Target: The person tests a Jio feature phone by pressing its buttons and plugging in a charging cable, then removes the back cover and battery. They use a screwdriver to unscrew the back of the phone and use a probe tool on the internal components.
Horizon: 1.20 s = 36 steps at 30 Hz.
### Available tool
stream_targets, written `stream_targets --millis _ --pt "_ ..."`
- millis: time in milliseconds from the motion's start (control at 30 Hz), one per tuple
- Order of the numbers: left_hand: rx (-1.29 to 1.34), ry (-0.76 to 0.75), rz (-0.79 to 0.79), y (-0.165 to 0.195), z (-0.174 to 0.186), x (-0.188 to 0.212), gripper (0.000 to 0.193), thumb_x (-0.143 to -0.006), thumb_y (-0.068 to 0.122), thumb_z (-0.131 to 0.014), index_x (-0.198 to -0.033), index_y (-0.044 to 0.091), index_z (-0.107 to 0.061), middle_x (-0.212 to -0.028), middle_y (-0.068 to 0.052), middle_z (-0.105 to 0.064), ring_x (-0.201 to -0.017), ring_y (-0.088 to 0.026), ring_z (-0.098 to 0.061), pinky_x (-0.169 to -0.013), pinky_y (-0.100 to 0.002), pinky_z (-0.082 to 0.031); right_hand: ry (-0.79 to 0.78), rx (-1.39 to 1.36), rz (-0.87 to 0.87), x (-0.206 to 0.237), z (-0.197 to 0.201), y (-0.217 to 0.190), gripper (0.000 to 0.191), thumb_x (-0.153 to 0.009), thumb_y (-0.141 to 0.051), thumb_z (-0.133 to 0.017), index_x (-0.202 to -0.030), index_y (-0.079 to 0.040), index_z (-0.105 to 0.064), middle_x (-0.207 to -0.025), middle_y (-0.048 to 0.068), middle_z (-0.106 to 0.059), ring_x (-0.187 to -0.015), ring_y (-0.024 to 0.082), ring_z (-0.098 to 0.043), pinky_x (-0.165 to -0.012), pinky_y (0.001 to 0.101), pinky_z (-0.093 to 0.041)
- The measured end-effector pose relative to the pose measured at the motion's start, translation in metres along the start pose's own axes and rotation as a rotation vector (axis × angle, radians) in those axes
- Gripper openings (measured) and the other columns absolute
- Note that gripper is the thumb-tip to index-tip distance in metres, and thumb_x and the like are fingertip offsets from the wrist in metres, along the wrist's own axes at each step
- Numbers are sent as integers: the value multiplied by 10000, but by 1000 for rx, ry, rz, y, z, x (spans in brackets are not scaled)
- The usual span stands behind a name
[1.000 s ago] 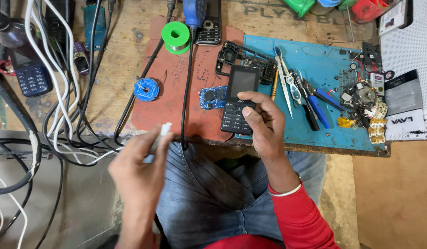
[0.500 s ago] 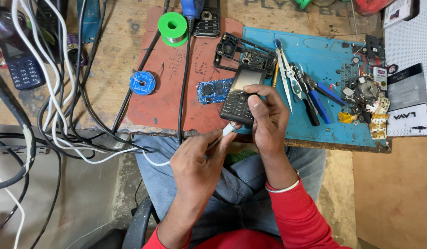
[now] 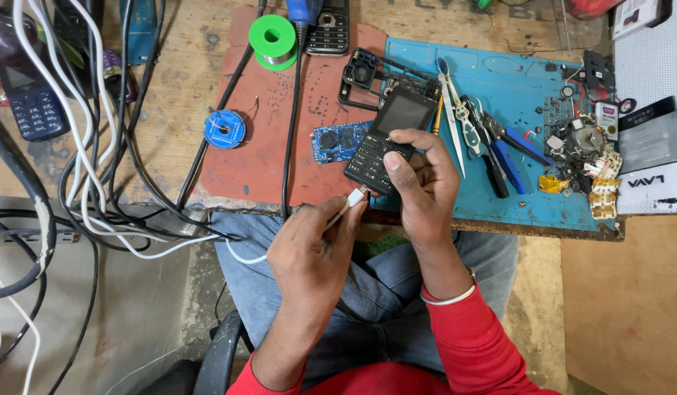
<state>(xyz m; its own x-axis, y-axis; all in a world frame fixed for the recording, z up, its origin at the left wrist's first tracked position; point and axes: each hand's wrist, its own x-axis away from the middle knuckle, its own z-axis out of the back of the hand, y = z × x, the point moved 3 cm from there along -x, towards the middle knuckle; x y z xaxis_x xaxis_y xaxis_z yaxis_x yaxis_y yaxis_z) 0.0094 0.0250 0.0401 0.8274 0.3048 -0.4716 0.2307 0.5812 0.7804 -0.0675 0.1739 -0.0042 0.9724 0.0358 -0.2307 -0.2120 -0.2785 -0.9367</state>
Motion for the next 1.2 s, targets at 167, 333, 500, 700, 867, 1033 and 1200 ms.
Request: stream_targets --millis 167,333,500,700,867,1033,1200 --pt "-9 11 5 -1 -2 0 215 -860 116 -878 -991 29 -731 -754 -60 -660 -608 -149 -601 -557 -292 -461 -6 13 8 0 1 1 270 -1053 -99 -683 -1282 5 -583 -958 87 -716 -791 97 -681 -717 238 -560" --pt "-24 14 -7 -1 -3 -1 218 -852 129 -884 -982 39 -734 -756 -49 -665 -604 -154 -596 -554 -298 -456 27 -20 -24 -2 2 5 239 -1056 -137 -679 -1228 5 -594 -930 99 -716 -749 121 -683 -662 256 -555" --pt "-45 7 -41 -1 -3 -1 229 -846 147 -886 -989 57 -732 -771 -36 -667 -616 -162 -599 -565 -309 -451 23 -71 -4 -3 1 5 253 -1084 -225 -657 -1168 9 -608 -909 113 -706 -720 162 -695 -601 284 -545" --pt "-41 13 -60 -1 -1 0 249 -838 145 -902 -986 50 -726 -719 -29 -628 -595 -169 -586 -555 -322 -441 39 -70 -11 -2 1 6 272 -1075 -240 -658 -1156 15 -609 -907 111 -697 -714 171 -707 -594 288 -568" --pt "-48 17 -72 -1 0 -1 254 -842 143 -899 -996 47 -722 -755 -39 -645 -627 -180 -603 -574 -323 -452 35 -37 -7 -2 2 7 263 -1061 -218 -673 -1170 11 -604 -940 107 -715 -747 153 -709 -634 273 -578" --pt "-129 27 -95 0 1 -3 238 -835 163 -900 -965 62 -728 -741 -42 -637 -639 -209 -613 -579 -346 -452 46 70 41 1 4 7 245 -1044 -99 -710 -1235 16 -608 -984 95 -703 -831 105 -664 -736 237 -551" --pt "-182 39 -122 1 0 -2 215 -835 157 -888 -961 76 -733 -749 -36 -647 -650 -214 -617 -589 -361 -453 12 2 71 3 4 8 275 -1034 -9 -713 -1274 2 -580 -1102 105 -695 -915 92 -681 -861 250 -581"
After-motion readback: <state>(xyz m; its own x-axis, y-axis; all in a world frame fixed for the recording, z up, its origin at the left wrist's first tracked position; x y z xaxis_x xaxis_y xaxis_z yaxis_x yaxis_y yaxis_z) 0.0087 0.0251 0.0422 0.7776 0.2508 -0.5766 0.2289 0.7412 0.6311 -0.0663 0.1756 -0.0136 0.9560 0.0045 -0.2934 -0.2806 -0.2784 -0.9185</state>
